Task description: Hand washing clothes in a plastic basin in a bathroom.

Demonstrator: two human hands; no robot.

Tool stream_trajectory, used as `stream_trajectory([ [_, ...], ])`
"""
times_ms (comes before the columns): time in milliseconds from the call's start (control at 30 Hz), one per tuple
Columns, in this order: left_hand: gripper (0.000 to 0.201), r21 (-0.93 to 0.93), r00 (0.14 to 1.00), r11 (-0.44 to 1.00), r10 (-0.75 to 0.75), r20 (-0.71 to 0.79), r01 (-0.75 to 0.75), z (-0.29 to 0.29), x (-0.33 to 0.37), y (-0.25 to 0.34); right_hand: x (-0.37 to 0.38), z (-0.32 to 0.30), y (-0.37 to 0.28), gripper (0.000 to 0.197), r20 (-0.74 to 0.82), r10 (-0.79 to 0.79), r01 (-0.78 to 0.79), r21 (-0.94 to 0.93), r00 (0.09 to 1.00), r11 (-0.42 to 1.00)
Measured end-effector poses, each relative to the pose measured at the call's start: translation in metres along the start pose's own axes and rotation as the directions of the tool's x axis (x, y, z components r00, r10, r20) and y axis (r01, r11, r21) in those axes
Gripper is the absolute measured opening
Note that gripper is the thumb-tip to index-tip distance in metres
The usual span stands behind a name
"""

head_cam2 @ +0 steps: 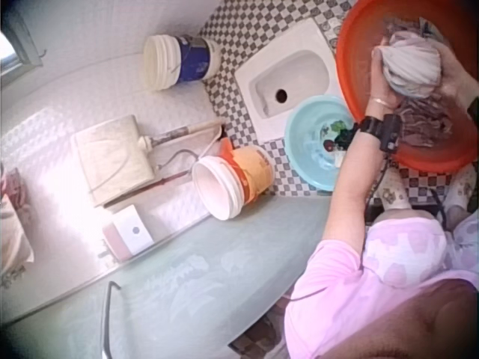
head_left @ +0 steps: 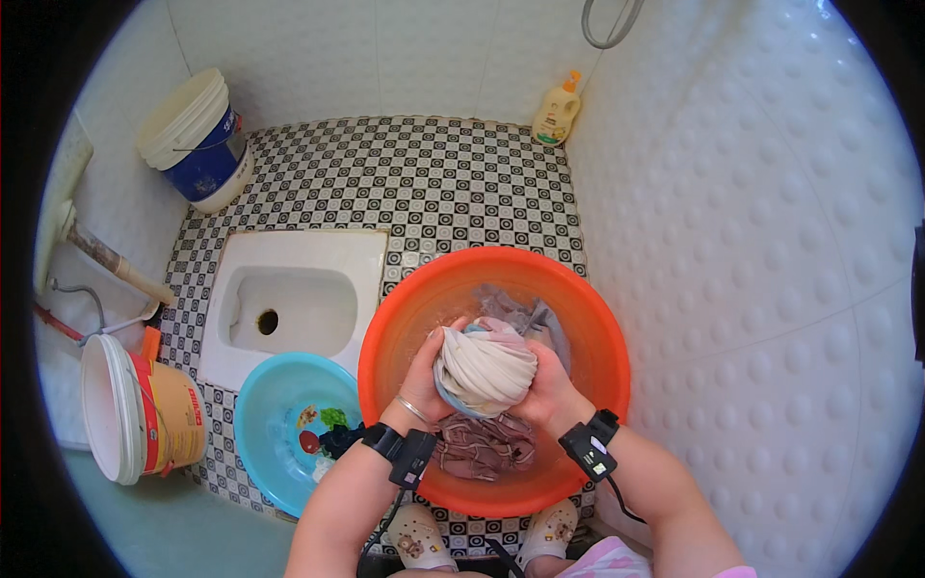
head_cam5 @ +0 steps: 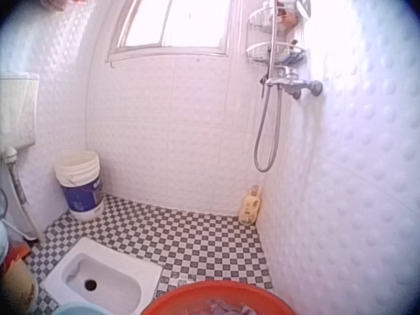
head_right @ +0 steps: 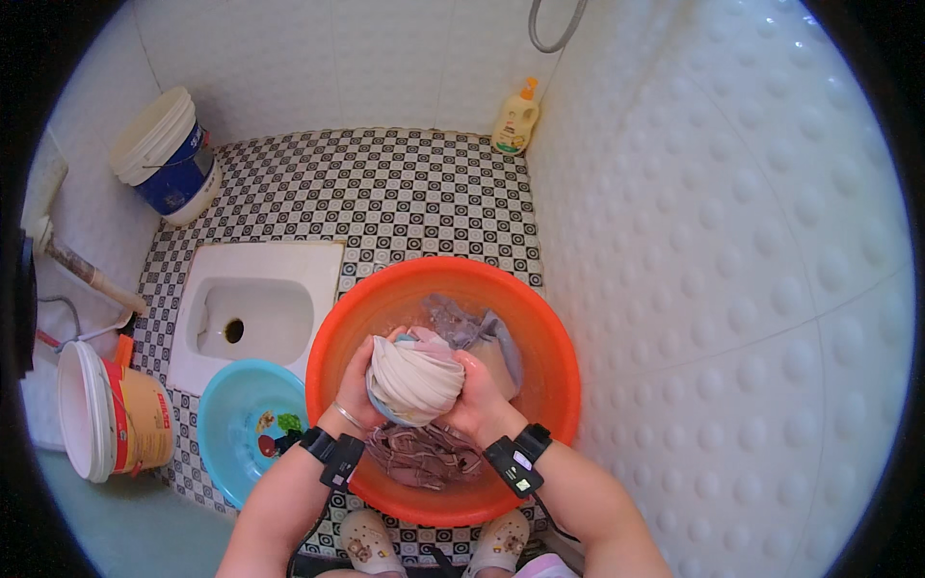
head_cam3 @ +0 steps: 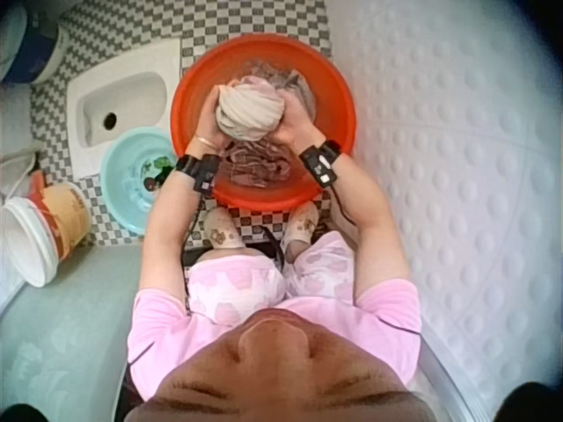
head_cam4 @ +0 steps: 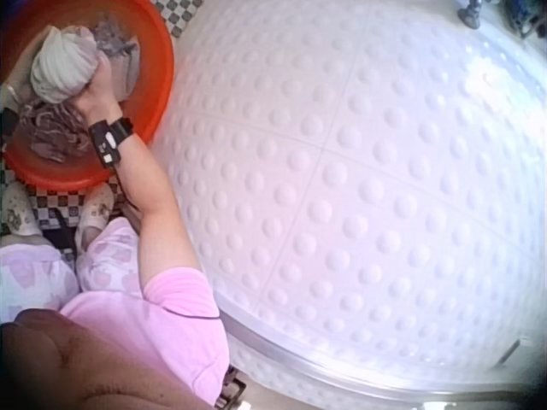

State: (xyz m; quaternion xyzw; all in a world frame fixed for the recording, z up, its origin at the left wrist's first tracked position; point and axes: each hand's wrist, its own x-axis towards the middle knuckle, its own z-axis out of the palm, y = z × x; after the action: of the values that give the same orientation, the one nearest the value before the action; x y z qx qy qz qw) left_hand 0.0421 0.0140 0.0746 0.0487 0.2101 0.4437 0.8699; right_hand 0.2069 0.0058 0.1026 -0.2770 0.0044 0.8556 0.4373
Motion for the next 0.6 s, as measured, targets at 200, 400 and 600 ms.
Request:
stream_trajectory([
  [200,0.035,0.254,0.983,0.961,0.141,-0.121,-0.107,-0.016,0.002,-0.002,-0.007,0.004,-0.001,0.046,-0.234,0.01,-0.088,-0.324,0.972,0.942],
  [400,0.031,0.368,0.963,0.918,0.218,-0.157,-0.148,0.0,-0.001,-0.01,-0.005,-0.001,-0.001,0.035,-0.056,-0.235,0.175,-0.51,0.97,0.842],
  [600,0.04,0.171,0.978,0.984,0.083,-0.191,-0.05,0.013,0.003,-0.01,-0.002,-0.007,0.007,0.024,0.383,-0.549,0.413,-0.908,0.743,-0.074],
])
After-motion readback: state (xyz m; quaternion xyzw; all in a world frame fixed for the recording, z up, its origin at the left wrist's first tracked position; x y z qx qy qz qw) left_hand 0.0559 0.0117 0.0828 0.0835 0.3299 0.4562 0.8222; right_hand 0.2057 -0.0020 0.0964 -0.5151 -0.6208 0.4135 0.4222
